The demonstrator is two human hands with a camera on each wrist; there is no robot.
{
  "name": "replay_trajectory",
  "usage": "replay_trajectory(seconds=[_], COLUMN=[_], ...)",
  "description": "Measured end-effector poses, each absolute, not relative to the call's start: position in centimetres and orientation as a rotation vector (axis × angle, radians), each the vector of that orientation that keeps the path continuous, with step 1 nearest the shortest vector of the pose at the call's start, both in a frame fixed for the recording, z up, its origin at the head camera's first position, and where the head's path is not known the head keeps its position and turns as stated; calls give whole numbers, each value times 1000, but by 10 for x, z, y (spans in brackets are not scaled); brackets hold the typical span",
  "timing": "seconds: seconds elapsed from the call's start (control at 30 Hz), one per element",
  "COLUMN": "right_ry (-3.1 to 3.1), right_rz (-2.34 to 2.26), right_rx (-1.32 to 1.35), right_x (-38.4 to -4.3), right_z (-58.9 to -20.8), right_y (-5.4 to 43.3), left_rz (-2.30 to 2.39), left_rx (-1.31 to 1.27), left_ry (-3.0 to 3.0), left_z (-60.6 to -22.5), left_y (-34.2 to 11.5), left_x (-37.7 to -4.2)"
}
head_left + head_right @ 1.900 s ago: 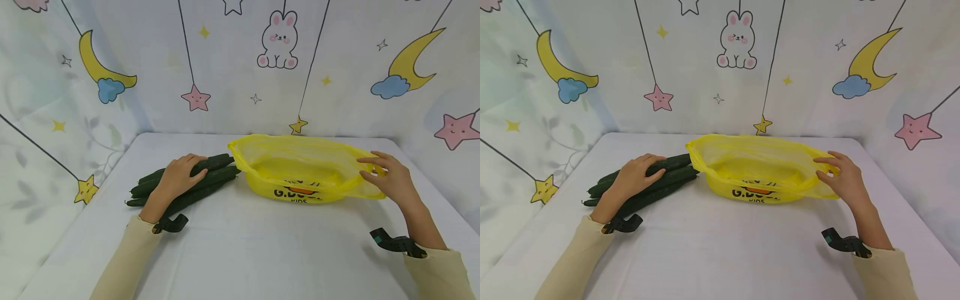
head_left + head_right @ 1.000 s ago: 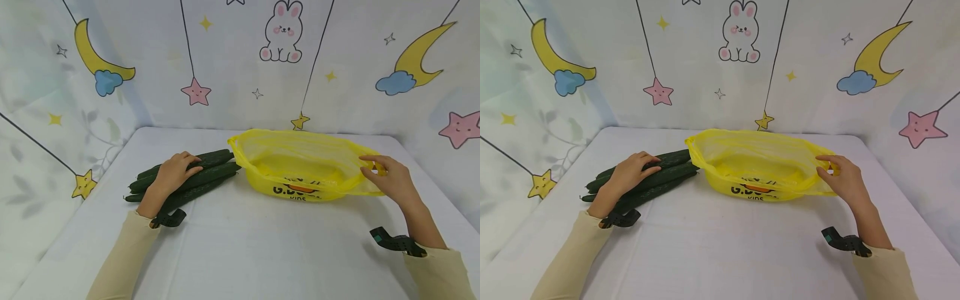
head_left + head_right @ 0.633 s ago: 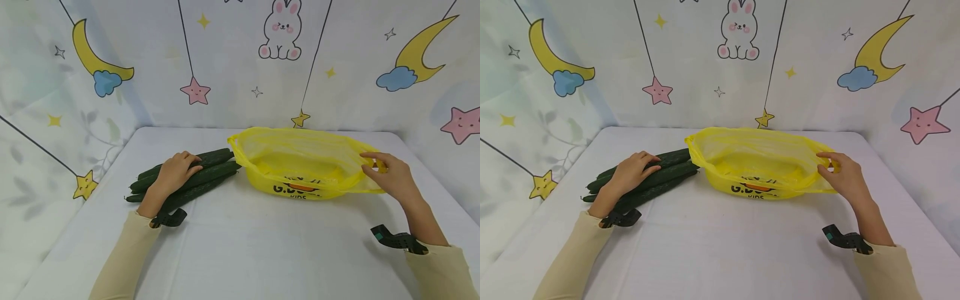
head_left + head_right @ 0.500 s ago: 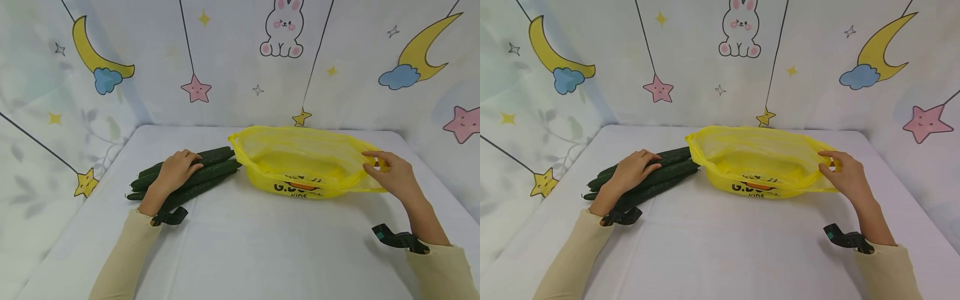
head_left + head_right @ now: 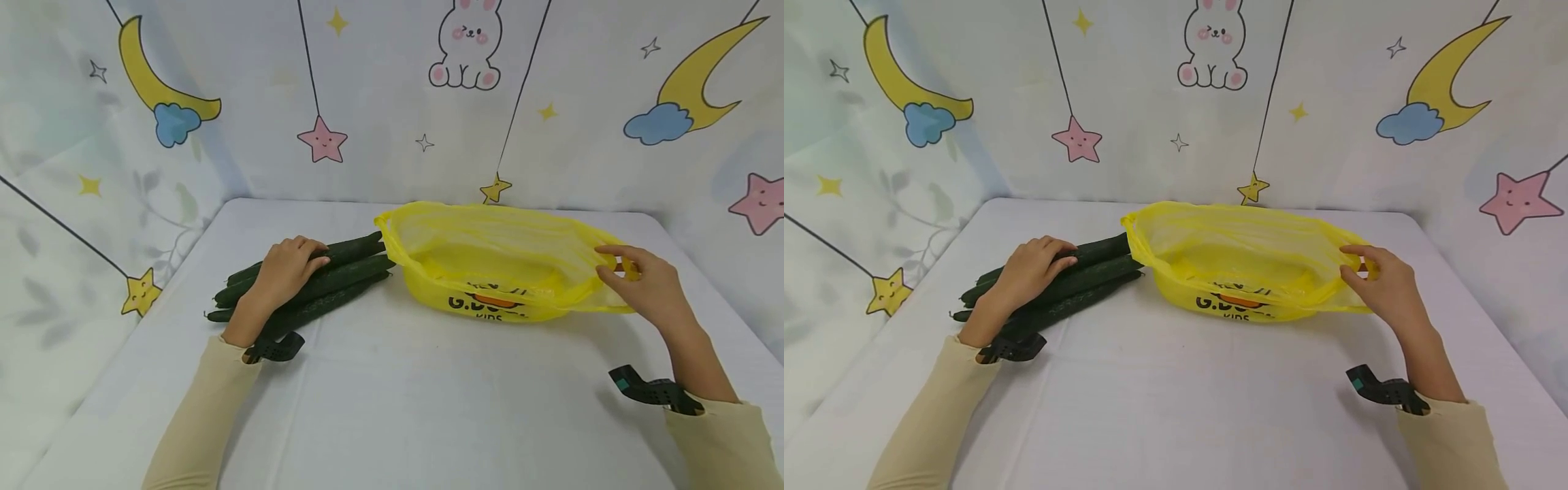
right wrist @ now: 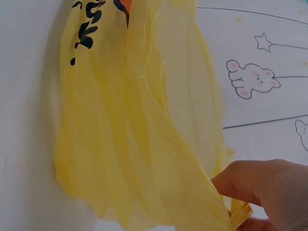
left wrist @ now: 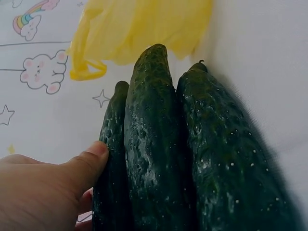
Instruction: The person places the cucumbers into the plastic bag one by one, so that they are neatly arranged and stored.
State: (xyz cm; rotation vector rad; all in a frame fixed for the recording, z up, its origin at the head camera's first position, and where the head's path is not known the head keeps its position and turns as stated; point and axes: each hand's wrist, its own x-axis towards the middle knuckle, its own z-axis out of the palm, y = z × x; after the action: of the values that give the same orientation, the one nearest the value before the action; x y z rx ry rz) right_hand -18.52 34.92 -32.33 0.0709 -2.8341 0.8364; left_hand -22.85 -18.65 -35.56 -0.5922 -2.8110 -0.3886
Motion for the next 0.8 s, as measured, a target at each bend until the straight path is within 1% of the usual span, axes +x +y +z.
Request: replay_trajectory(seconds=[0.2, 0.47, 0.8], right_ry=[-2833, -2825, -2832], right_rz=[839, 818, 835], right_rx=[63, 70, 57], right_x=[-186, -186, -187], right_z=[-323, -323, -325], right_y=[349, 350, 351], left_rz=[-549, -885, -849], left_rx=[-570, -601, -625], left_ry=[-2870, -2952, -2957], left_z=[-353, -355, -354], left_y=[-189, -191, -192], left_x=[-227, -232, -234])
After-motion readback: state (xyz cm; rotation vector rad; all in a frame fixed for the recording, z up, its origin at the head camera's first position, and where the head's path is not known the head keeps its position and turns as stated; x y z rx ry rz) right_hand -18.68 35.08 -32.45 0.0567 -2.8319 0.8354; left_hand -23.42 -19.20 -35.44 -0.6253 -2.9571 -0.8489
